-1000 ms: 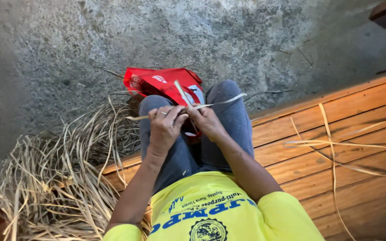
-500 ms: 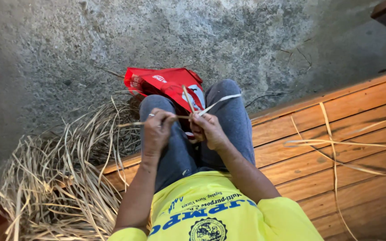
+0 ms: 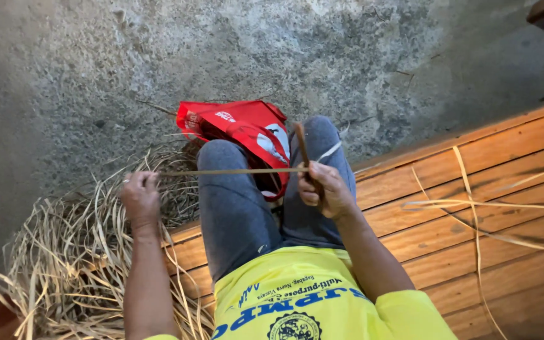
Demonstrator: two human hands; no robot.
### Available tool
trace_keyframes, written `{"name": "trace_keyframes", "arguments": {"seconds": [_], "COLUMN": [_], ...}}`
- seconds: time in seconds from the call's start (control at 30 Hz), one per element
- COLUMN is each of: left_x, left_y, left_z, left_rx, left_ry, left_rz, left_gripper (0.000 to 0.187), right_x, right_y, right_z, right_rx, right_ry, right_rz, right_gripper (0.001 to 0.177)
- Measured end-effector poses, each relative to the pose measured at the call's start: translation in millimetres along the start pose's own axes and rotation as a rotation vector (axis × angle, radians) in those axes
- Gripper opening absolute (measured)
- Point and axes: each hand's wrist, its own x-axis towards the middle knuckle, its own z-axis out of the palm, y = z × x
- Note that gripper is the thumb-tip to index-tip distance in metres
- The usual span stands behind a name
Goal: Stripping and smoothing plant fibers using a wooden tool
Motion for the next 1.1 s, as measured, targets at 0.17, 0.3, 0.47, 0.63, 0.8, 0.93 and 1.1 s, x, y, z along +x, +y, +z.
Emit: {"name": "trace_keyframes", "arguments": {"seconds": [0.17, 0.3, 0.47, 0.63, 0.8, 0.93, 1.1], "left_x": [-0.1, 21.0, 64.4, 11.8, -18.5, -15.1, -24.0], "left_y": [-39.0, -48.7, 123.7, 254.6, 298.6, 314.5, 316.9], "left_z": [-26.0, -30.8, -56.1, -5.1, 64.4, 49.6, 49.5], "left_rx": [0.166, 0.46, 0.21, -0.8, -1.434, -2.012, -1.998], "left_ry": [-0.001, 0.011, 0.192, -0.352, -0.349, -0.246, -0.182], "left_rz": [-0.048, -0.203, -0.017, 0.148, -0.403, -0.905, -0.906], "left_gripper": [0.009, 0.005, 0.062, 0.025, 0.035, 0.007, 0.01], "right_x": [-15.3, -16.5, 18.2, 27.4, 34.7, 35.7, 41.4], "right_y": [-26.0, -30.4, -8.6, 18.0, 45.0, 46.1, 48.0], "right_z": [-26.9, -26.1, -10.7, 42.5, 41.9, 46.5, 46.1], "right_rx": [-0.007, 0.037, -0.052, -0.55, -0.714, -0.84, -0.702], "right_ry": [-0.002, 0.005, 0.229, 0.367, 0.243, 0.174, 0.15], "right_rz": [-0.016, -0.086, -0.295, -0.495, -0.561, -0.659, -0.618], "right_gripper": [0.034, 0.027, 0.02, 0.014, 0.014, 0.015, 0.015]}}
